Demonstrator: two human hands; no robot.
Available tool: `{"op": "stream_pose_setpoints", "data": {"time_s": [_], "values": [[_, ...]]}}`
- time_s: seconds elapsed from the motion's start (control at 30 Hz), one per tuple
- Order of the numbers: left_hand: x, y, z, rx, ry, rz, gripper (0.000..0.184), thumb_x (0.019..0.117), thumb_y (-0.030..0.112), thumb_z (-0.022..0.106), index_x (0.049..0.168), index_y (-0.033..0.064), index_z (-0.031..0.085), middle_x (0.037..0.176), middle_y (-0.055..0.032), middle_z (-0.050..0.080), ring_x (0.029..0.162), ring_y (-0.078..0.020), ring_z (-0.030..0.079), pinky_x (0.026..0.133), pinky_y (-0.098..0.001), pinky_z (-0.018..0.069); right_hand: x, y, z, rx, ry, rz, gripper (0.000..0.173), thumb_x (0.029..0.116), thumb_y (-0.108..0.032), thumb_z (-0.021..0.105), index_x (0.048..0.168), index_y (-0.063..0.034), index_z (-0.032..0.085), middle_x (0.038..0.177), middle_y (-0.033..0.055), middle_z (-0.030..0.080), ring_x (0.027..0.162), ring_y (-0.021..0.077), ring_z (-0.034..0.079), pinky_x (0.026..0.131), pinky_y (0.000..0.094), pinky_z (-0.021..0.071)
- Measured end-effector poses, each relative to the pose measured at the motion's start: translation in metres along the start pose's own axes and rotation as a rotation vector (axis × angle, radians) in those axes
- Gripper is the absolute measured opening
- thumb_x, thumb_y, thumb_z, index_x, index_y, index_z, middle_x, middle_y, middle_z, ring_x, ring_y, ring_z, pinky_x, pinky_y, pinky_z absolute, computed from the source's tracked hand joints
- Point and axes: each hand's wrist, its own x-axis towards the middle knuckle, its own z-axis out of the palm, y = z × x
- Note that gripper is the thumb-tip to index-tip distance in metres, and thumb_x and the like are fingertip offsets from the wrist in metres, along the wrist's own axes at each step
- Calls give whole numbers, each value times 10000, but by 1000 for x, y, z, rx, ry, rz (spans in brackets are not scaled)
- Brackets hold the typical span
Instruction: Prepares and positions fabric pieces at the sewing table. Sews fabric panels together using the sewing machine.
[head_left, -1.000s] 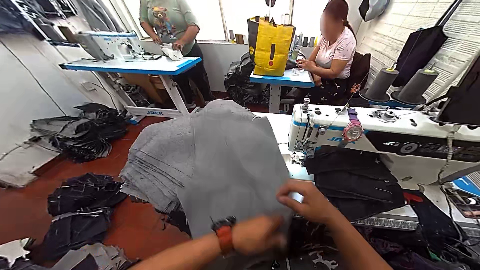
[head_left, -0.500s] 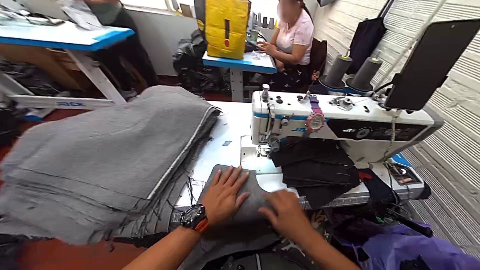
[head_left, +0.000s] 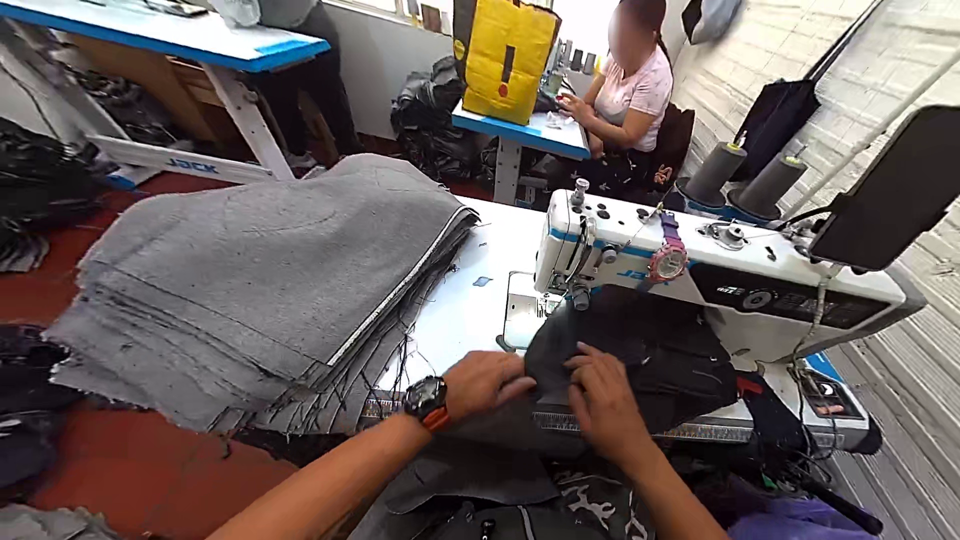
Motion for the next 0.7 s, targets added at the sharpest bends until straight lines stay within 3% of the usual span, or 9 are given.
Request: {"op": "stream_pose_setpoints", "data": {"time_s": [0.1, 0.17, 0.3, 0.4, 0.47, 0.53, 0.57, 0.63, 0.7], "values": [[-35, 31, -6, -39, 327, 159, 492, 1089, 359, 354, 740, 98, 582, 629, -34, 545, 549, -157, 558, 483, -327, 456, -13, -47, 25, 262, -230, 119, 291, 1034, -223, 482, 962, -31, 688, 1382, 107, 645, 1419, 299, 490, 1150, 530, 400], [-47, 44, -25, 46, 400, -62, 460, 1073, 348, 388, 828, 66, 656, 670, -47, 606, 555, -152, 589, 492, -335, 500, -15, -74, 29, 483, -304, 148, 321, 1054, -214, 436, 995, -3, 672, 1382, 134, 640, 1418, 280, 493, 1145, 532, 383], [-55, 49, -64, -36, -178, -862, 644, 1036, 624, 425, 1038, 45, 708, 825, -171, 699, 812, -390, 705, 742, -648, 547, -11, -78, 31, 857, -209, 348, 336, 1057, -178, 390, 1076, 5, 671, 1337, 105, 659, 1278, 182, 597, 1064, 413, 494], [-60, 50, -57, -642, -371, -940, 810, 1073, 605, 113, 1064, 84, 733, 935, -84, 718, 904, -222, 684, 822, -488, 547, -5, -66, 26, 1065, -40, 416, 367, 1074, -199, 365, 1232, -60, 666, 1353, 58, 650, 1284, 162, 583, 1074, 387, 496], [-56, 57, -41, -1111, -192, -956, 859, 1039, 652, 33, 1185, 119, 692, 1023, -33, 739, 939, -130, 696, 840, -364, 580, -13, -63, 31, 1052, -22, 333, 356, 1075, -206, 378, 1160, -24, 672, 1369, 99, 645, 1376, 208, 523, 1148, 404, 439], [-42, 62, -36, -1334, 95, -1020, 771, 1039, 683, 113, 1199, 157, 653, 967, -15, 746, 866, -100, 713, 759, -317, 609, -25, -62, 40, 812, -72, 140, 356, 1081, -224, 352, 915, -48, 613, 1372, 121, 655, 1467, 292, 438, 1244, 512, 300], [-36, 56, -37, -1357, 184, -964, 676, 1077, 607, 167, 1307, 163, 621, 1059, -31, 750, 939, -120, 720, 824, -338, 612, -29, -62, 42, 677, -103, 54, 367, 1085, -230, 340, 870, -71, 591, 1387, 112, 648, 1487, 319, 408, 1250, 591, 232], [-26, 43, -37, -967, 306, -776, 429, 1112, 241, 423, 1535, 188, 470, 1186, -56, 715, 937, -150, 686, 832, -357, 571, -32, -61, 41, 538, -177, -23, 358, 1076, -220, 346, 865, -87, 603, 1416, 91, 633, 1510, 337, 364, 1221, 691, 146], [-25, 33, -31, -298, 391, -631, 584, 996, 152, 619, 1558, 178, 461, 1201, -78, 702, 822, -196, 665, 690, -415, 565, -32, -60, 38, 471, -245, -46, 360, 1075, -241, 364, 871, -103, 625, 1411, 55, 640, 1513, 314, 364, 1207, 717, 125]]}}
